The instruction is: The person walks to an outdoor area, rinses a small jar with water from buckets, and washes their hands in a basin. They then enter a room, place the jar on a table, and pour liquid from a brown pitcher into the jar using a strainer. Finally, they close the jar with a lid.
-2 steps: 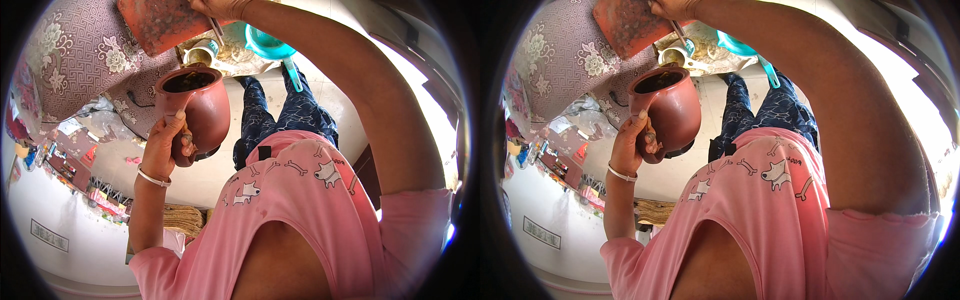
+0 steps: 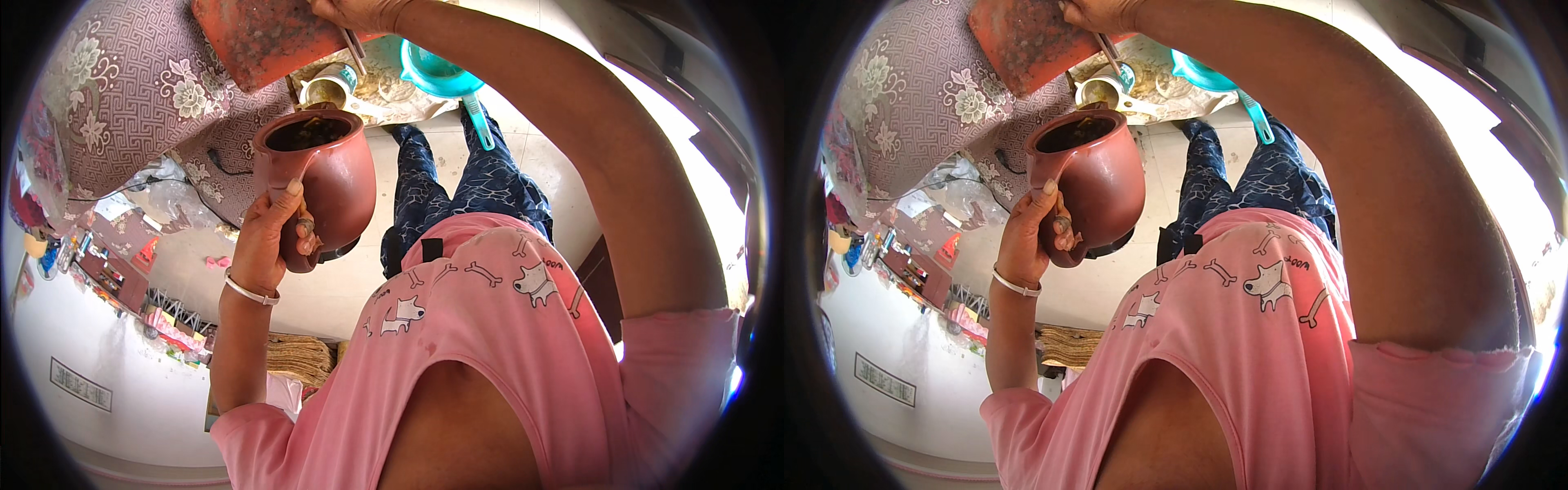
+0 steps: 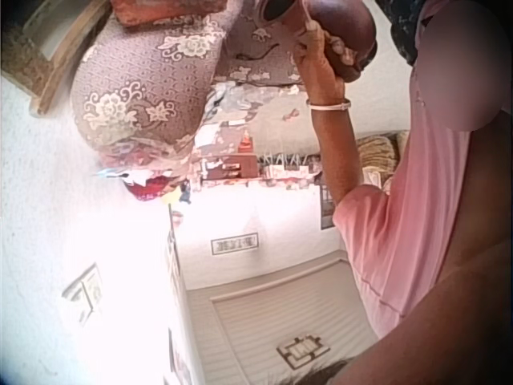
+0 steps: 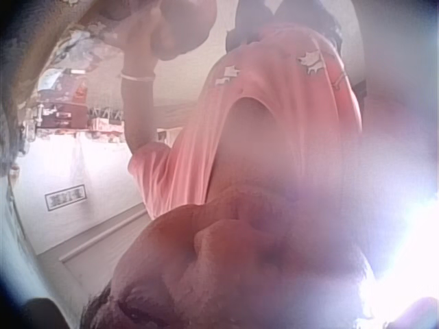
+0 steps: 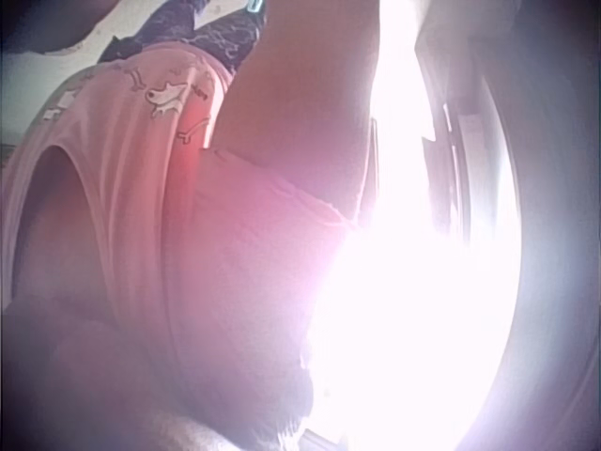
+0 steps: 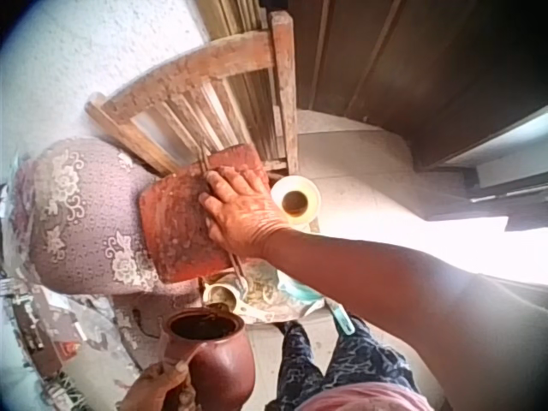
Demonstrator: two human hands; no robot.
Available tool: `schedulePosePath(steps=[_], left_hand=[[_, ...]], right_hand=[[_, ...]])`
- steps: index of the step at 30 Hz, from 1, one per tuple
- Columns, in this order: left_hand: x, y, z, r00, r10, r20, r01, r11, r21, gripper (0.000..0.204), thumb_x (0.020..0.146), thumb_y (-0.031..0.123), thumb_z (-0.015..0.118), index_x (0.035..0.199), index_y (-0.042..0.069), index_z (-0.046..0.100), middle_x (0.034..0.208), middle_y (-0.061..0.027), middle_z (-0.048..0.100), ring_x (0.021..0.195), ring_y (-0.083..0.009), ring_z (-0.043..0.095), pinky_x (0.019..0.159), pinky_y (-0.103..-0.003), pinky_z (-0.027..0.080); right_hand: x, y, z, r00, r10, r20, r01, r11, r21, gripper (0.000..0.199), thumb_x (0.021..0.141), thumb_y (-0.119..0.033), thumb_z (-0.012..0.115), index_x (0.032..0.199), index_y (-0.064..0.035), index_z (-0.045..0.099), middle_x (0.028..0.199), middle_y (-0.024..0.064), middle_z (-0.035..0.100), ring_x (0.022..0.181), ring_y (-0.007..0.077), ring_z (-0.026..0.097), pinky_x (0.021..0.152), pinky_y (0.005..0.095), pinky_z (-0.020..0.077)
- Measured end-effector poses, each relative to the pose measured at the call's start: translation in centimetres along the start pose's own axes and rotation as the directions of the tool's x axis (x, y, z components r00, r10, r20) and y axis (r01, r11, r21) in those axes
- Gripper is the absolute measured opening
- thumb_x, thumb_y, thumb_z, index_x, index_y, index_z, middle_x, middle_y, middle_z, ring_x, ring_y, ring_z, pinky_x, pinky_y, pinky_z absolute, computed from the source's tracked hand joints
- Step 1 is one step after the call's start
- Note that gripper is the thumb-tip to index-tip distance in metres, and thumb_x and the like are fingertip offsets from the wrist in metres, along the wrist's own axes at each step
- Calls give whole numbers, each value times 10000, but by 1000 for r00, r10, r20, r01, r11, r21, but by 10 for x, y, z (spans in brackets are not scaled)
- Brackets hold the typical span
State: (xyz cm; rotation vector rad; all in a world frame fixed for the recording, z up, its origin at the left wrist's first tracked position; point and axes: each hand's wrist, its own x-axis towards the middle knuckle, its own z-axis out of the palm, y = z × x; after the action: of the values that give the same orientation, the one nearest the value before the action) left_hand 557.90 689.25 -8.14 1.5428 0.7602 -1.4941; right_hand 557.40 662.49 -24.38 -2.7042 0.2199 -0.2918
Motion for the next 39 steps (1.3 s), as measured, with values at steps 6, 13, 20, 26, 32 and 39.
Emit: schedulePosePath(steps=[6,13,20,26,32,39], left_hand=[[1,0,-1,1000,2,2,-2,1000,3,261,910,277,644,805,96,488,584,-29,506,433,-125,449,458,-272,399],[1,1,0,1000,0,3,0,1000,6,255,915,275,636,806,99,487,582,-28,507,429,-124,451,456,-272,400],[0,2,0,1000,-5,2,5,1000,3,244,918,271,632,816,98,493,581,-29,510,427,-123,453,457,-273,400],[0,3,0,1000,-9,16,9,1000,17,252,919,271,630,807,93,492,575,-26,510,428,-122,457,461,-274,404],[-1,3,0,1000,-2,24,1,999,47,270,920,279,628,795,88,483,576,-25,511,431,-120,458,474,-274,412],[-2,5,-1,1000,-5,5,4,998,59,280,917,292,632,796,88,483,583,-28,511,438,-124,458,475,-272,410]], right_hand=[[-1,0,-3,1000,-1,13,1,1000,11,522,857,-342,520,1312,-86,510,1450,172,365,1368,362,276,1139,511,150],[-1,1,-1,1000,-8,-11,8,1000,15,522,850,-342,530,1303,-83,517,1446,170,368,1362,363,283,1135,513,157],[0,1,-3,1000,-11,-19,12,1000,19,515,838,-342,540,1283,-81,531,1428,167,382,1348,358,298,1123,522,168],[-1,1,-4,1000,-5,-19,6,999,36,513,839,-338,541,1283,-81,532,1433,165,376,1352,358,291,1125,518,168],[-2,-2,-11,1000,-5,-6,6,999,45,512,841,-333,544,1287,-82,530,1435,165,372,1353,360,289,1130,512,164],[-1,1,-2,999,-7,-33,8,1000,22,515,845,-336,542,1294,-84,524,1442,167,365,1359,364,281,1134,513,158]])
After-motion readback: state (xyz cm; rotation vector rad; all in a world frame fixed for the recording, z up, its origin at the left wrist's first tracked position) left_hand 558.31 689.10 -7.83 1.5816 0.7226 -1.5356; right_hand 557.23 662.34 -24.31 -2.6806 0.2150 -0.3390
